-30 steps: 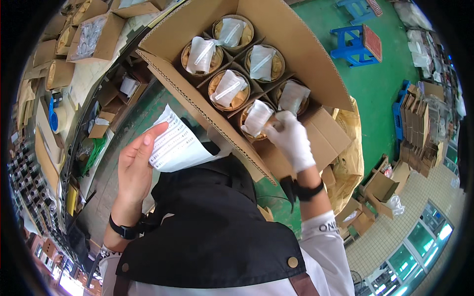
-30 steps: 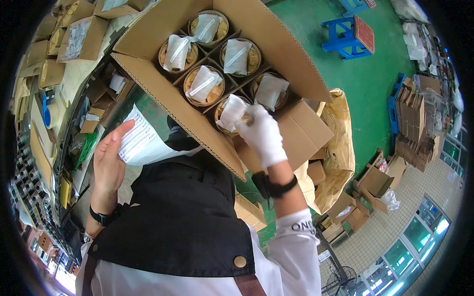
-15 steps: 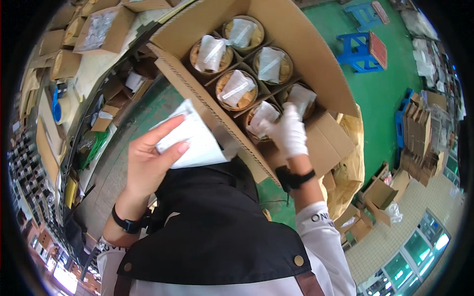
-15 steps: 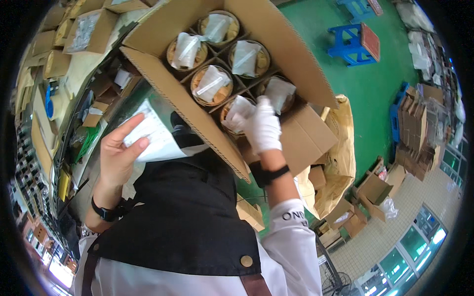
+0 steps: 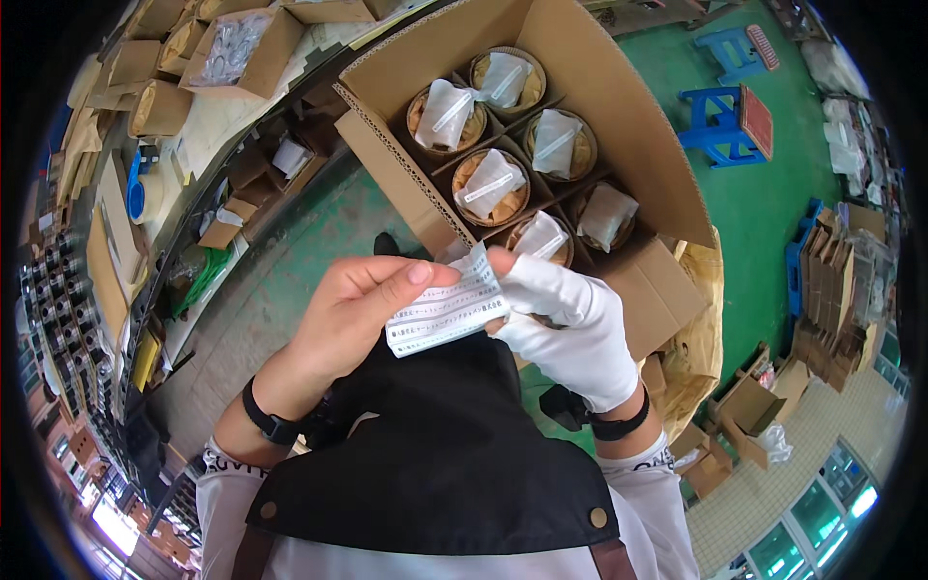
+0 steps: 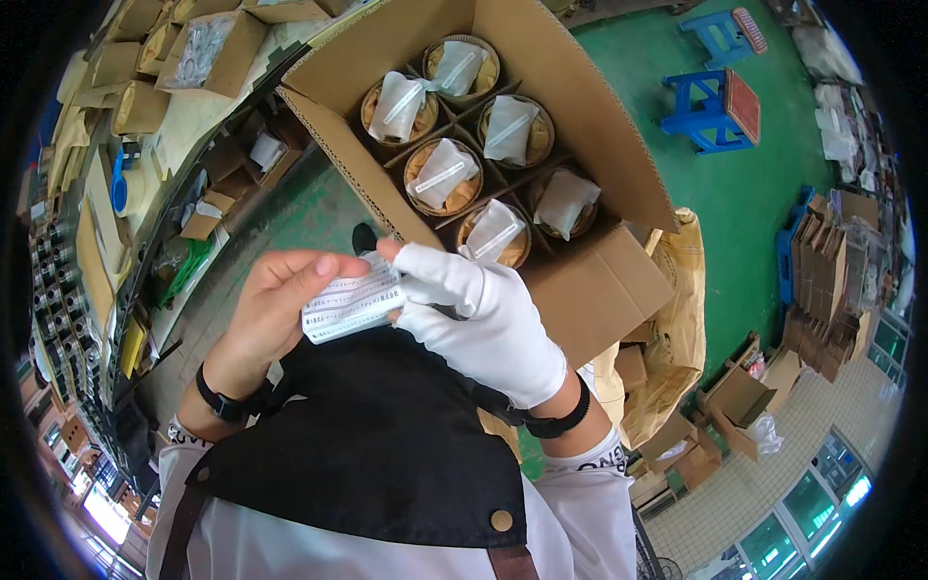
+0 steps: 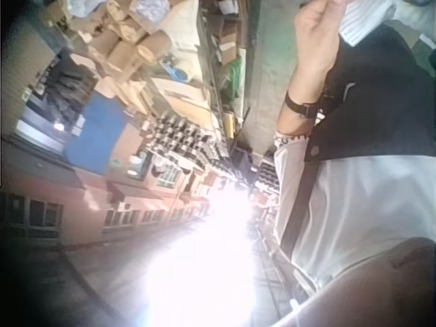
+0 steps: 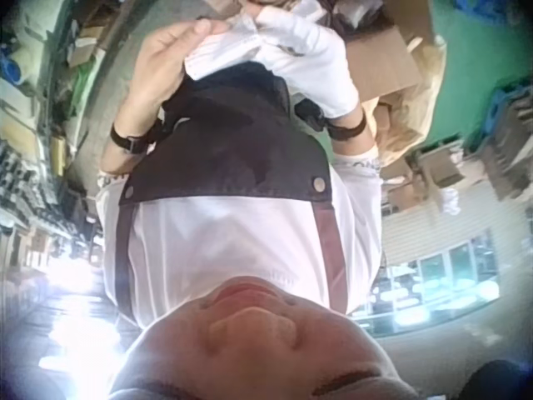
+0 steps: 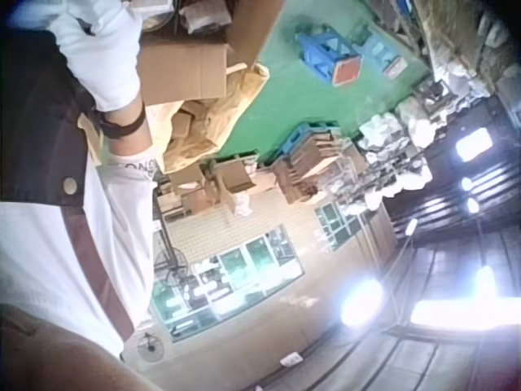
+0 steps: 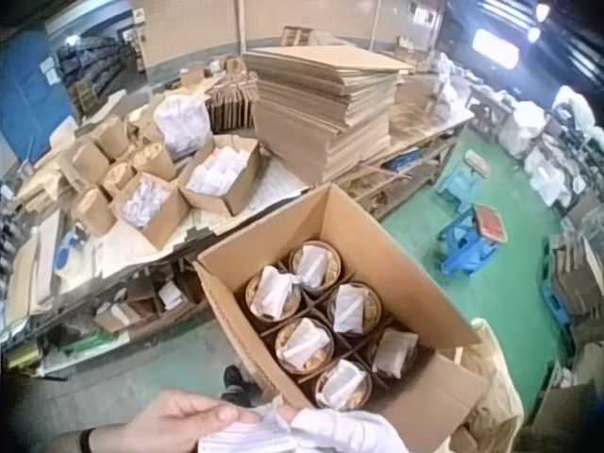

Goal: Packing various components into a cardboard box, including cylindrical wrapped items, small packets, and a checklist, then taping the box and placing it on a pallet.

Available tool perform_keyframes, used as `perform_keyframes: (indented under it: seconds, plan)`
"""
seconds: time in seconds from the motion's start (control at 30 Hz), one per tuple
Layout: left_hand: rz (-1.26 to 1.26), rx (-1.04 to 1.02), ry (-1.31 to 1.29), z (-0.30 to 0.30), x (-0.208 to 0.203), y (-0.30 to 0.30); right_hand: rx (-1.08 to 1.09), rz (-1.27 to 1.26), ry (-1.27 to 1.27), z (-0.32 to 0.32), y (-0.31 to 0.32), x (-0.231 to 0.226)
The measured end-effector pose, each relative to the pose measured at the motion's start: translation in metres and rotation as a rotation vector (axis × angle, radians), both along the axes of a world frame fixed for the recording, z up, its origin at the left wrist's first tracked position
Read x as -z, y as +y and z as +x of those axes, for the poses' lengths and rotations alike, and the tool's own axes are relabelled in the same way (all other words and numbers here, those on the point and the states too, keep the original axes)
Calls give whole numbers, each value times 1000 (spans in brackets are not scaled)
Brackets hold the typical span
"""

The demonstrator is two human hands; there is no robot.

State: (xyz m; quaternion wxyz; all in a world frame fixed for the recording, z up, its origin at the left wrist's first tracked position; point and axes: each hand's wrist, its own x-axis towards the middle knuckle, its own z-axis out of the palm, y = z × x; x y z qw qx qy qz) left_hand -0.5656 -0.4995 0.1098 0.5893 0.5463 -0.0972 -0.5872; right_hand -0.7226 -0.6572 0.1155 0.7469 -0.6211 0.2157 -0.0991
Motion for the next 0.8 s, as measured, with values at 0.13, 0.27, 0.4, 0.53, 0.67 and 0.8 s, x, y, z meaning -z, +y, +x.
perform_keyframes:
  seconds: [0.13,0.27,0.4,0.53,0.67,0.8]
  plan:
    - [5,25,82,0,3,-1,-78,-332,-97,-6,-11,3]
    - [-4,66,99,-3,4,-2,-4,-390,-177,-10,-9,2]
    - [-3,54,42,-8,2,-4,234,-21,89,-10,6,-8]
    - [10,94,-5,-9,1,-9,90,-314,-38,-20,-3,-1]
    - [22,65,40,-13,-1,-12,123,-301,-71,-25,0,-1]
    - [17,2,-14,-16,10,-7,135,-99,-120,-29,-4,9]
